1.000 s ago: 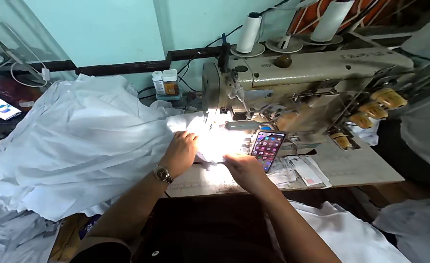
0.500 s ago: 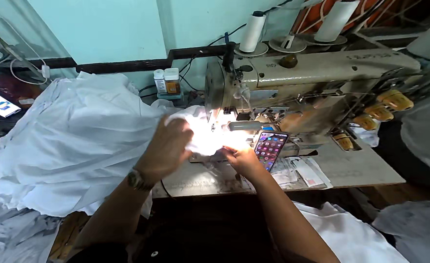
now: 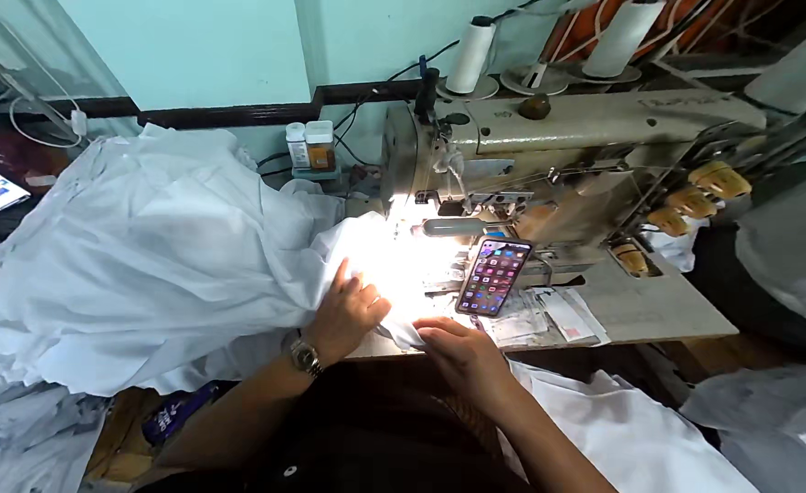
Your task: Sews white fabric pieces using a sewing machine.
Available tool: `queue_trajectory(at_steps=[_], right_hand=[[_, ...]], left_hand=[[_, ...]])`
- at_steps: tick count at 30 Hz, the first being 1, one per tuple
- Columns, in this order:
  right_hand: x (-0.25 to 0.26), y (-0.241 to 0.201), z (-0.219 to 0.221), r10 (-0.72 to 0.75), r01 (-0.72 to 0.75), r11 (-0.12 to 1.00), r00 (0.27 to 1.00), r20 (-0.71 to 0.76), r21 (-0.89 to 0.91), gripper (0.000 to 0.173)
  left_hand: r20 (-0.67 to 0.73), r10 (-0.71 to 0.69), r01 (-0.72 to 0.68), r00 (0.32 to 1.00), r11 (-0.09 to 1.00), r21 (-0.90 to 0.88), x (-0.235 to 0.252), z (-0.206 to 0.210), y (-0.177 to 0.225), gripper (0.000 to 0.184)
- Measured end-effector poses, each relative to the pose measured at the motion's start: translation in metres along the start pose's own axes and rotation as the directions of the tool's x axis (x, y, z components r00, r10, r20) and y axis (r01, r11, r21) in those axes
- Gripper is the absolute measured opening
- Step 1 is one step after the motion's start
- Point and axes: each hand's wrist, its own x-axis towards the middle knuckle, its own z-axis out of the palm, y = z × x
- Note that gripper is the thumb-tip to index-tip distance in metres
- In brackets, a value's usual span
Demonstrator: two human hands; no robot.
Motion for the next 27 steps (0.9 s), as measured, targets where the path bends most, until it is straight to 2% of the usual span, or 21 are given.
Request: queue_trajectory(at_steps=[2, 5, 8, 15, 17, 20, 23, 27], right_hand=[[-0.003, -0.003, -0.006, -0.011, 0.011, 1.0, 1.0, -0.026, 0.003, 0.02], [-0.008, -0.001, -0.008, 0.013, -0.013, 0.999, 1.0, -0.016, -0.03, 0.021], [-0.004, 0.006, 0.0, 0.048, -0.048, 0.997, 0.999, -0.007, -0.061, 0.022], [0.045, 0.022, 0.001, 0.086, -0.085, 0.983, 0.996, -0.001, -0.16, 0.029], [0.055, 0.026, 0.003, 0.107, -0.103, 0.977, 0.994, 0.011, -0.184, 0.03], [0.056, 0.028, 0.004, 0.101, -0.101, 0.971, 0.995, -0.012, -0.215, 0.027], [0.041, 0.027, 0.009, 0.07, -0.074, 0.977, 0.997, -0.027, -0.202, 0.024], [0.039, 0.028, 0.01, 0.054, -0.066, 0.975, 0.997, -0.063, -0.214, 0.025]], left_hand=[[-0.009, -0.026, 0.026, 1.0, 1.0, 0.015, 0.004, -0.02, 0.005, 0.018], [0.059, -0.038, 0.036, 0.998, 0.999, 0.032, 0.001, -0.036, 0.014, 0.016], [0.113, -0.034, 0.027, 0.993, 0.998, 0.059, 0.005, -0.033, 0.008, 0.012], [0.143, -0.054, 0.037, 0.988, 0.992, 0.119, 0.046, -0.022, -0.032, 0.007], [0.162, -0.072, 0.05, 0.984, 0.99, 0.132, 0.055, -0.023, -0.038, 0.013], [0.176, -0.013, 0.01, 0.984, 1.0, 0.02, 0.058, -0.034, -0.035, 0.023], [0.213, 0.067, -0.046, 0.975, 0.994, -0.102, 0.05, -0.037, -0.031, 0.015], [0.211, 0.054, -0.046, 0.976, 0.998, -0.047, 0.045, -0.03, -0.036, 0.014]])
